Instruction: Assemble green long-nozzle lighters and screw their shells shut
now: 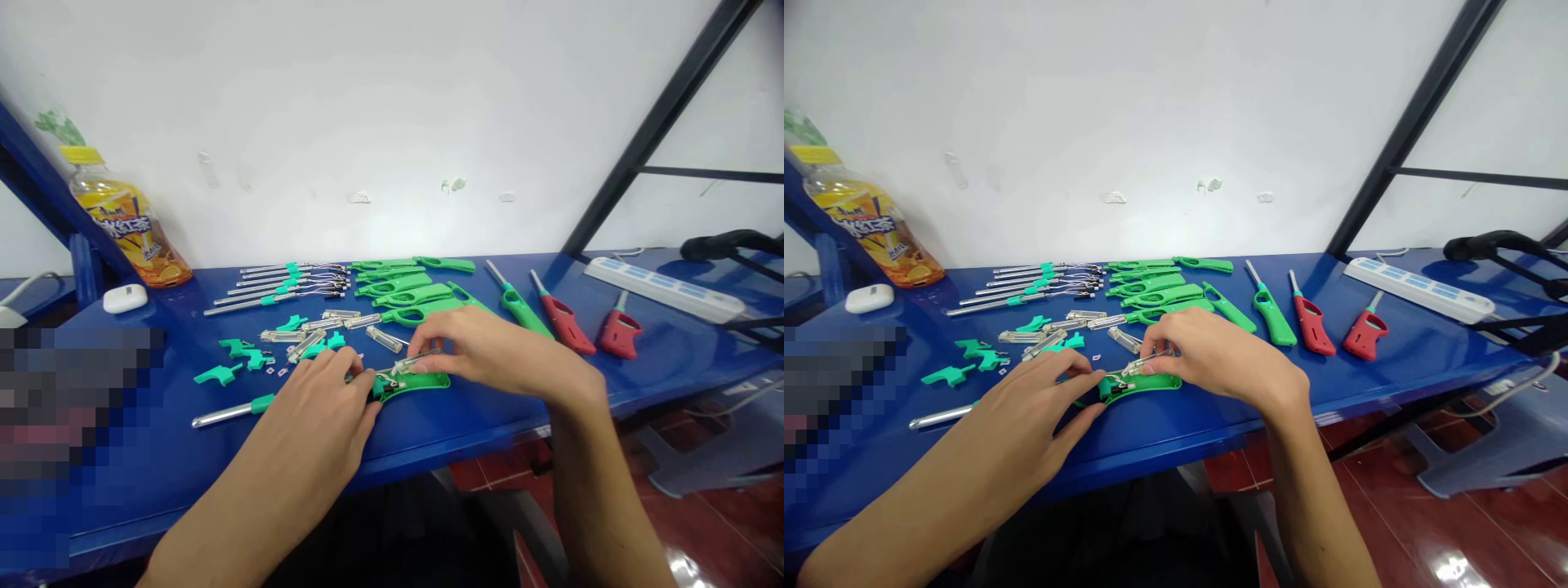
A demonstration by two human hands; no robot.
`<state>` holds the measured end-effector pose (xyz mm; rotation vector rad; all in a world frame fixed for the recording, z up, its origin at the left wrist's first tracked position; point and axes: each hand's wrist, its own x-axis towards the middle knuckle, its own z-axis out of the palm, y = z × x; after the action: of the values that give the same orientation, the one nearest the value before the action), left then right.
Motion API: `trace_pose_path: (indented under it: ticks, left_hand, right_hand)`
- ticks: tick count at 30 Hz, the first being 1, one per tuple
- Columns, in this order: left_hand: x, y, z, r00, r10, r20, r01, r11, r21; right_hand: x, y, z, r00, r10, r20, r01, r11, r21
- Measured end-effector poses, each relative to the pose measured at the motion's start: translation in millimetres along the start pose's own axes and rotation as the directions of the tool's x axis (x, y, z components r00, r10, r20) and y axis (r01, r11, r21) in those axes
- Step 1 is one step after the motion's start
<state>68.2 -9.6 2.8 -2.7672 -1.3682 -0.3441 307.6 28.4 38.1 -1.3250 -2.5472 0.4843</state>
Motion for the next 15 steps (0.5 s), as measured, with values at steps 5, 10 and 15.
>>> trace_pose_path:
  ticks: [5,10,15]
  left_hand:
    - [-0.6,-3.8,-3.3,0.998,-0.032,0.06,0.033,0.999,-0.012]
    - [-3.5,-5.8,-9.1,0.994,-0.025,0.109,0.024,1.0,0.006]
    - [-7.8,-9.9,-4.6,0.999,0.011,0.047,-0.011,1.0,0.011]
  right_hand:
    - [1.1,-3.5,2.6,0.999,-0.036,0.019,0.036,0.999,-0.002]
    - [1.1,-7.9,4.6,0.999,-0.009,0.054,0.008,1.0,0.018]
    - [2.0,-11.6,5.4,0.998,0.004,0.068,-0.006,1.0,0.019]
